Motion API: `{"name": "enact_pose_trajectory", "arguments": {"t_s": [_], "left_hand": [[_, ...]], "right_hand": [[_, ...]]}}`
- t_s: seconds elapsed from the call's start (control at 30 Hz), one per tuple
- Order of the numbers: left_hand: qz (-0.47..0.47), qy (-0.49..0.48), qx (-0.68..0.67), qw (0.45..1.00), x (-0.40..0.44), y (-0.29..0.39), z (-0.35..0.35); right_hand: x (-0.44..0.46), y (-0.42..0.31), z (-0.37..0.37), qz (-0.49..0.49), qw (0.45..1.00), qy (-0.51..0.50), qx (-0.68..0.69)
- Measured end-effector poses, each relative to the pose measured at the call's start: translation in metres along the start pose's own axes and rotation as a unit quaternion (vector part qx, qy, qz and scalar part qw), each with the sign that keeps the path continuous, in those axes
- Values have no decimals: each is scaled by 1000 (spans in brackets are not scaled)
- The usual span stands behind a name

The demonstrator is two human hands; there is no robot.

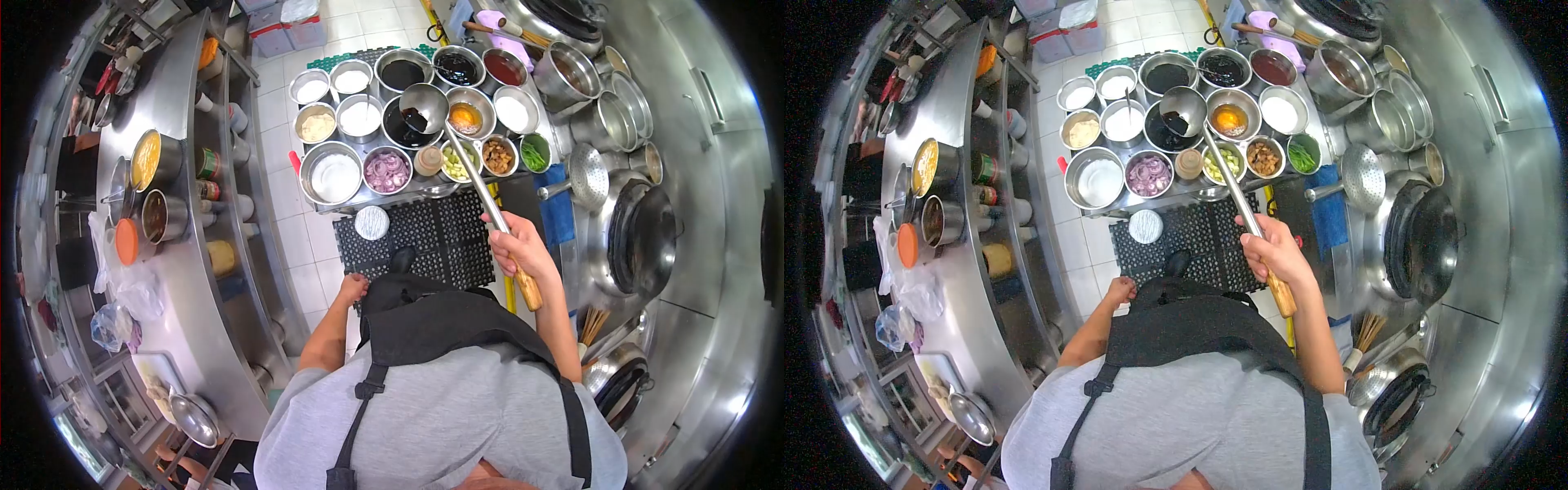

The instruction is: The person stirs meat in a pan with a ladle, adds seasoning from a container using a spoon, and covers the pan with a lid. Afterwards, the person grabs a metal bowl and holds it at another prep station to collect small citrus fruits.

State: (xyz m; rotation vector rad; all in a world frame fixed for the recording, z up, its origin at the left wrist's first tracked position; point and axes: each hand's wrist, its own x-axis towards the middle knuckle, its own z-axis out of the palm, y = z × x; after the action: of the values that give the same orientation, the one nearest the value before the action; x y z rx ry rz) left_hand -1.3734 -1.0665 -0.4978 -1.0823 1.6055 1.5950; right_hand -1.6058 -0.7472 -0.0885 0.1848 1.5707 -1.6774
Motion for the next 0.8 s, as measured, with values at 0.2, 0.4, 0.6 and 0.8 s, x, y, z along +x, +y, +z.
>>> {"name": "enact_pose_trajectory", "arguments": {"t_s": [0.2, 0.4, 0.6, 0.8], "left_hand": [[10, -10, 7, 1000, 15, 7, 2], [16, -43, 7, 999, 26, 17, 7], [7, -55, 36, 998, 22, 25, 19], [7, -88, 103, 991, 28, 21, 21]], "right_hand": [[-2, 9, -3, -31, 999, 7, -39], [5, 15, -4, -23, 999, 20, -30], [2, 23, -12, 24, 961, -62, 267], [-8, 41, -7, -8, 880, -178, 439]]}}
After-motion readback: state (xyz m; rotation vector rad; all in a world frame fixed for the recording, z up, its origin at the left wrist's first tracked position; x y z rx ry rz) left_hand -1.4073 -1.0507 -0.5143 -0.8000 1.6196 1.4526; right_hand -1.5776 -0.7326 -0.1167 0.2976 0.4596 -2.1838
